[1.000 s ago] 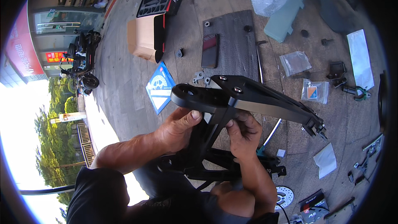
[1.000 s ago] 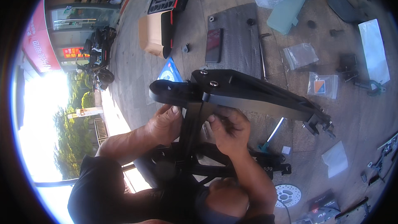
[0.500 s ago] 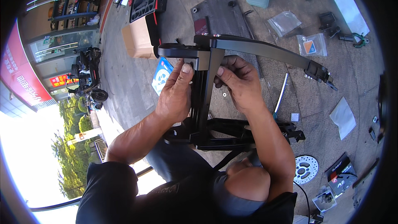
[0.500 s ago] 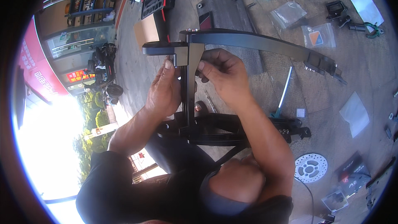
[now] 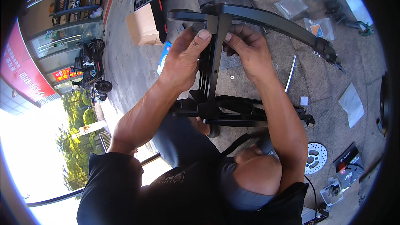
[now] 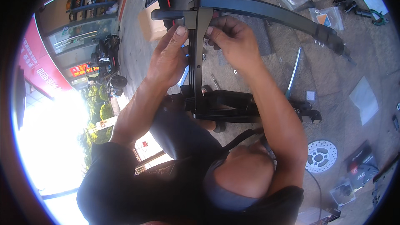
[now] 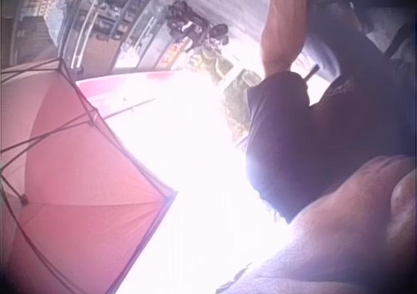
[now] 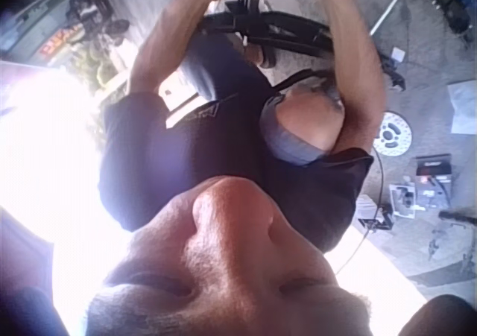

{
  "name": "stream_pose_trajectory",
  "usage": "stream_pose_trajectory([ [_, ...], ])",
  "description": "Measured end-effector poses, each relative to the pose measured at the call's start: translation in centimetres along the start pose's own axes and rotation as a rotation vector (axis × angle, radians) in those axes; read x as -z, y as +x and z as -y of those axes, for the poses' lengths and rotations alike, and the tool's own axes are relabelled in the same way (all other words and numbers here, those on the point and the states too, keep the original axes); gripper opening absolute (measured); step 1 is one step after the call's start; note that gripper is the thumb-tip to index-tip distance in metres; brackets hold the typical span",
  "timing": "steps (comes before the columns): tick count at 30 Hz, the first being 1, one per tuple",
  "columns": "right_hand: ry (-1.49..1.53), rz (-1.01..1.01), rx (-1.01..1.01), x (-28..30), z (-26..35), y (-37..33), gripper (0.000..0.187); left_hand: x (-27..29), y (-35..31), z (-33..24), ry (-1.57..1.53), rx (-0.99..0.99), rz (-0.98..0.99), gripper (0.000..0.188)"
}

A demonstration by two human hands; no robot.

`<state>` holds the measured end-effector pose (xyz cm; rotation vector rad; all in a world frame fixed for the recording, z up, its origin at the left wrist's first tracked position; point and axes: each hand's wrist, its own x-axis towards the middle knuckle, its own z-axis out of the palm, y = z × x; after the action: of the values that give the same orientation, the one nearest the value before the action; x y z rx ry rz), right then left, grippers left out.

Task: The person assembles a black motorcycle swingarm by inserting bolts and tightening them with a screwdriver and an Allen key. The person holds the swingarm, aligns holes, and secures multiple fasteners while squatting on the floor.

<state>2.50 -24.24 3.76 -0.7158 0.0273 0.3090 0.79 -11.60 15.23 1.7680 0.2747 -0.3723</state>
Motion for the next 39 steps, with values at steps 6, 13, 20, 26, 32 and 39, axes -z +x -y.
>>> stream_pose_trajectory([
  [6,0.113,0.037,-0.086,0.2,-0.5,0.4,0.019,-0.2,1.1,0.7,0.074,-0.006,-0.052,0.055],
  [13,-0.004,-0.035,-0.044,0.1,-1.3,1.0,0.018,0.1,2.2,1.8,0.086,-0.009,-0.109,0.053],
  [20,-0.124,-0.114,0.068,-0.2,-2.4,1.6,0.013,-0.1,2.7,2.2,0.092,-0.008,-0.181,0.050],
  [26,-0.411,-0.043,0.039,0.6,-1.7,1.3,0.031,0.0,3.3,2.5,0.169,-0.013,-0.173,0.048],
  [32,-0.695,0.561,-0.203,1.5,-0.8,-1.6,0.049,0.5,3.5,2.4,0.200,0.012,-0.160,0.049],
  [39,-0.638,0.702,-0.395,-1.3,-2.8,-4.6,0.098,0.8,3.2,1.5,0.265,0.006,-0.045,0.061],
])
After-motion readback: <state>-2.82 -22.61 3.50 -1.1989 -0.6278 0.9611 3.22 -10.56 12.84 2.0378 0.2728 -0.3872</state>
